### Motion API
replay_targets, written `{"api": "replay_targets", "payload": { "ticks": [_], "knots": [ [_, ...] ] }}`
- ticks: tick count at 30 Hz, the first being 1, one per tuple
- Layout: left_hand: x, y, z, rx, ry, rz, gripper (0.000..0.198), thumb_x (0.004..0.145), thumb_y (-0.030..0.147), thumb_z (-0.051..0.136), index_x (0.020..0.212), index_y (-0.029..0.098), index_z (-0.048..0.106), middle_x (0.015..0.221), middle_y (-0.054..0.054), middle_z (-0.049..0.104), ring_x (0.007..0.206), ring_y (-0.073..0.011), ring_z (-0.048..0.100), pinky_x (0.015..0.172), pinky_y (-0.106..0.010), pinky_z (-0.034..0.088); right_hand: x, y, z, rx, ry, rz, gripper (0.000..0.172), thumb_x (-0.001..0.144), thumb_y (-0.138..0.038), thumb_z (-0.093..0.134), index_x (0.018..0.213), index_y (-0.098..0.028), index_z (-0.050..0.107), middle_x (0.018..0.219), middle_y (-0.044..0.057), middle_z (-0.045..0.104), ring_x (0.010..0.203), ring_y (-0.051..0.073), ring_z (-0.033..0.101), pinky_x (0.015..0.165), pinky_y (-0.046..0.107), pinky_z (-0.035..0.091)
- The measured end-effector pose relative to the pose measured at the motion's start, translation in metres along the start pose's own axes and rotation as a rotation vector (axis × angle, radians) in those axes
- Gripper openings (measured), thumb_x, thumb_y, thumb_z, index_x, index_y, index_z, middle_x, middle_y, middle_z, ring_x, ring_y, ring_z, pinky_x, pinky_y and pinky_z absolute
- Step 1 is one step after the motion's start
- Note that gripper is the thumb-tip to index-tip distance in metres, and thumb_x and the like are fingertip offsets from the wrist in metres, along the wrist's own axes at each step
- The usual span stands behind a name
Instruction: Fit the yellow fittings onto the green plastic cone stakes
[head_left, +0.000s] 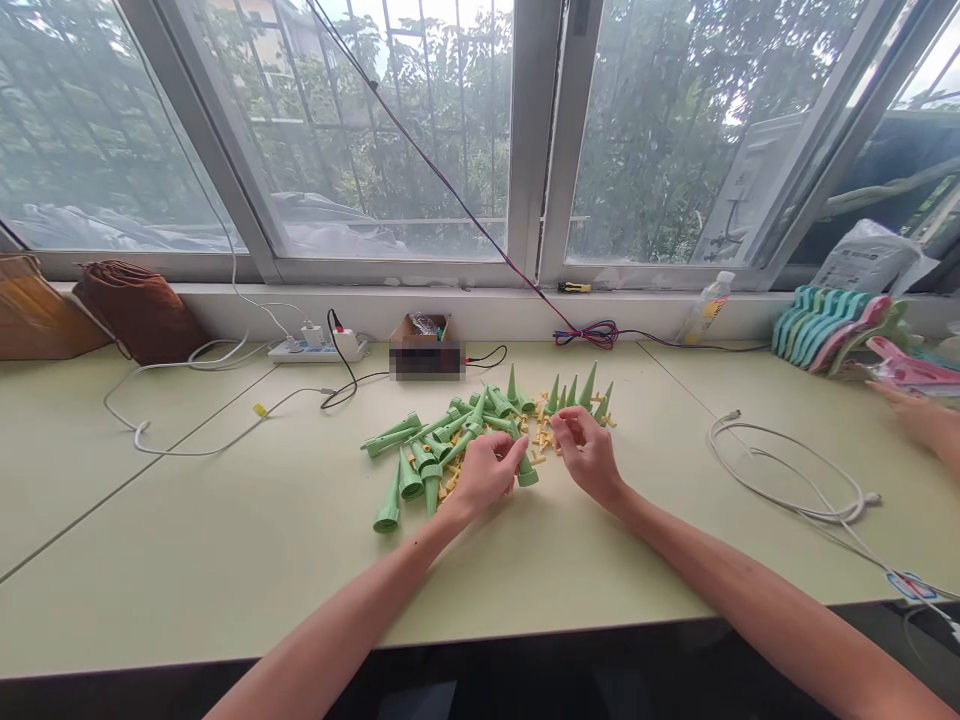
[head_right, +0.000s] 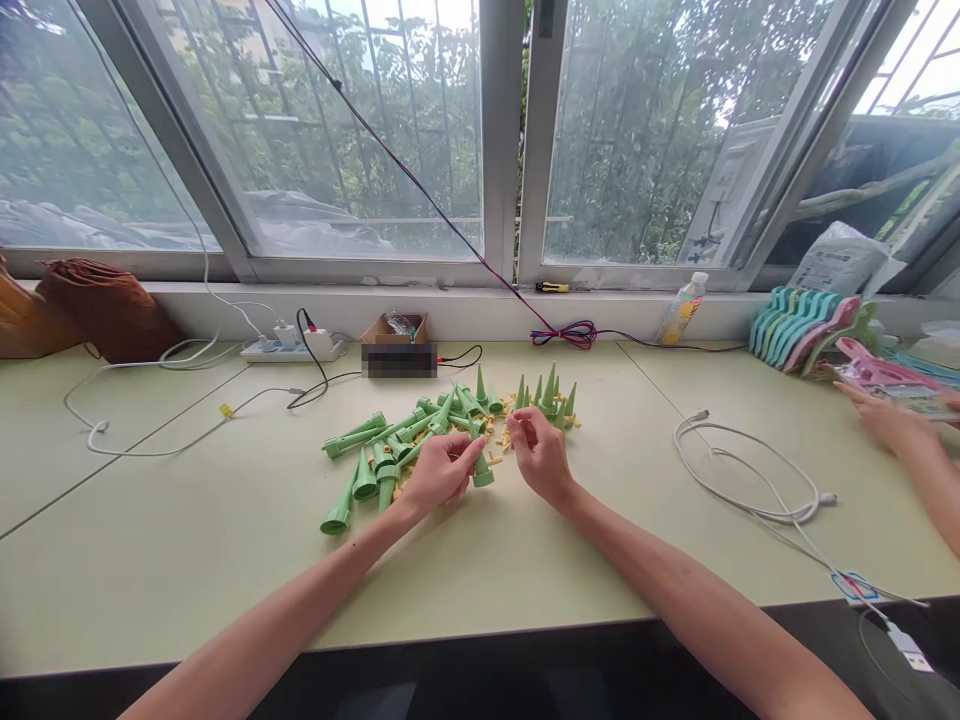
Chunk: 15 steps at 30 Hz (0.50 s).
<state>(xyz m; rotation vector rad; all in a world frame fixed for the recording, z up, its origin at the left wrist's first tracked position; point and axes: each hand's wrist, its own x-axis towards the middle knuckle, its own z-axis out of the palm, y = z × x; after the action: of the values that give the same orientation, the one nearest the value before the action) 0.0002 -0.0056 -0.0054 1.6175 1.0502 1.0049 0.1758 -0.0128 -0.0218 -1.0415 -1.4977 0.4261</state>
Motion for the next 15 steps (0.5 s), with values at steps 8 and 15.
{"api": "replay_targets", "payload": {
  "ticks": [8, 15],
  "knots": [
    [-0.0018, -0.001, -0.0017, 0.134, 0.053, -0.04, 0.049, 0.082, 0.043, 0.068, 0.045, 0.02, 0.046, 0.034, 0.002, 0.045, 0.023, -0.012, 0.044, 0.029, -0.023, 0.023, 0.0022, 0.0047, -0.0018, -0.031, -0.017, 0.028, 0.038, 0.096, -0.049, 0.053, 0.07, -0.023, 0.043, 0.053, -0.006, 0.041, 0.044, 0.011, 0.039, 0.042, 0.024, 0.031],
    [-0.0019, -0.0053, -0.0017, 0.207, 0.035, -0.038, 0.038, 0.085, 0.038, 0.063, 0.053, 0.02, 0.052, 0.036, 0.001, 0.051, 0.024, -0.0136, 0.045, 0.029, -0.024, 0.025, 0.0035, 0.0032, -0.0026, -0.138, -0.041, -0.026, 0.046, 0.095, -0.05, 0.052, 0.063, -0.023, 0.033, 0.048, -0.008, 0.031, 0.043, 0.009, 0.026, 0.042, 0.025, 0.022]
  ]
}}
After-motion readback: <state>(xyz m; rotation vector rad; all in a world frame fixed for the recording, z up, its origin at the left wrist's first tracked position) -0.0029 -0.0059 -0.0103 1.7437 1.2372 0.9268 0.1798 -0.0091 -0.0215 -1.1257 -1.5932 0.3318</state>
